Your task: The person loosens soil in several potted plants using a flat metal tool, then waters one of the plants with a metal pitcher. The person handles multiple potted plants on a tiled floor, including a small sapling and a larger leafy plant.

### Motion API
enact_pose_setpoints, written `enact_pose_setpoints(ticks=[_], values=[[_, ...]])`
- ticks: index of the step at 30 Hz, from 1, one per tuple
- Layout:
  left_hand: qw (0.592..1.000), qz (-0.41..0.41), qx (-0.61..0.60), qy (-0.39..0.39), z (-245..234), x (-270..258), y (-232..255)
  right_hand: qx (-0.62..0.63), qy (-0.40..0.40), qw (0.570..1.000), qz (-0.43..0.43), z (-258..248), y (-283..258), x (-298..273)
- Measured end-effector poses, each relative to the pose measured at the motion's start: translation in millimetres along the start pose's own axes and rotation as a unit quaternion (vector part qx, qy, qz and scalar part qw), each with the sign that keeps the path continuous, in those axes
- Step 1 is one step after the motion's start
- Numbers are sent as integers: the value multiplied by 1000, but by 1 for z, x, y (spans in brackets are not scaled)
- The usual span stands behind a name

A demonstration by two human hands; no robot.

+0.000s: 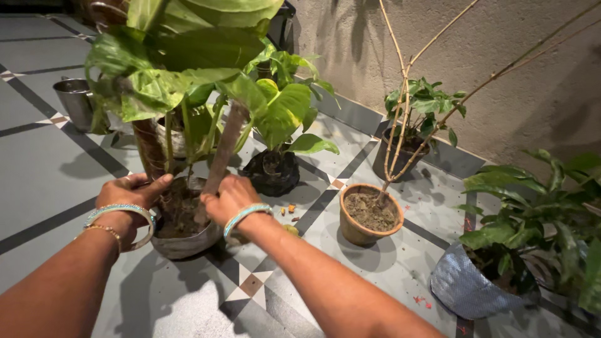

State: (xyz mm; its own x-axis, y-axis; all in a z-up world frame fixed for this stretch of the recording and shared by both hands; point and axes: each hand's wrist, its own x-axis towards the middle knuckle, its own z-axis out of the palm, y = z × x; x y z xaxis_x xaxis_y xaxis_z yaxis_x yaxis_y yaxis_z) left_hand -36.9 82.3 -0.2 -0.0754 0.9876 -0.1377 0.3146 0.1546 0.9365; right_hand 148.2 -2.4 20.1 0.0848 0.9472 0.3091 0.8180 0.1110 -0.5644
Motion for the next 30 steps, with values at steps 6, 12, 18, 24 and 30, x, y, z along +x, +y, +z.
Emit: enact_pose_setpoints(ticks=[6, 12, 18, 24, 30], values=[[996, -12, -68, -51, -2, 15, -6, 122, -51, 989, 63, -21, -27, 5], [998, -16, -17, -54, -8, 10, -5, 69, -57, 995, -37, 7, -22, -6], [998, -3, 27, -60, -15, -4, 6, -58, 3, 989, -136, 3, -9, 4], [996, 20, 58, -63, -14, 9, 2, 74, -129, 989, -11, -7, -21, 1], [995, 7, 82, -52, -14, 10, 3, 220, -107, 969, 26, 23, -10, -19]])
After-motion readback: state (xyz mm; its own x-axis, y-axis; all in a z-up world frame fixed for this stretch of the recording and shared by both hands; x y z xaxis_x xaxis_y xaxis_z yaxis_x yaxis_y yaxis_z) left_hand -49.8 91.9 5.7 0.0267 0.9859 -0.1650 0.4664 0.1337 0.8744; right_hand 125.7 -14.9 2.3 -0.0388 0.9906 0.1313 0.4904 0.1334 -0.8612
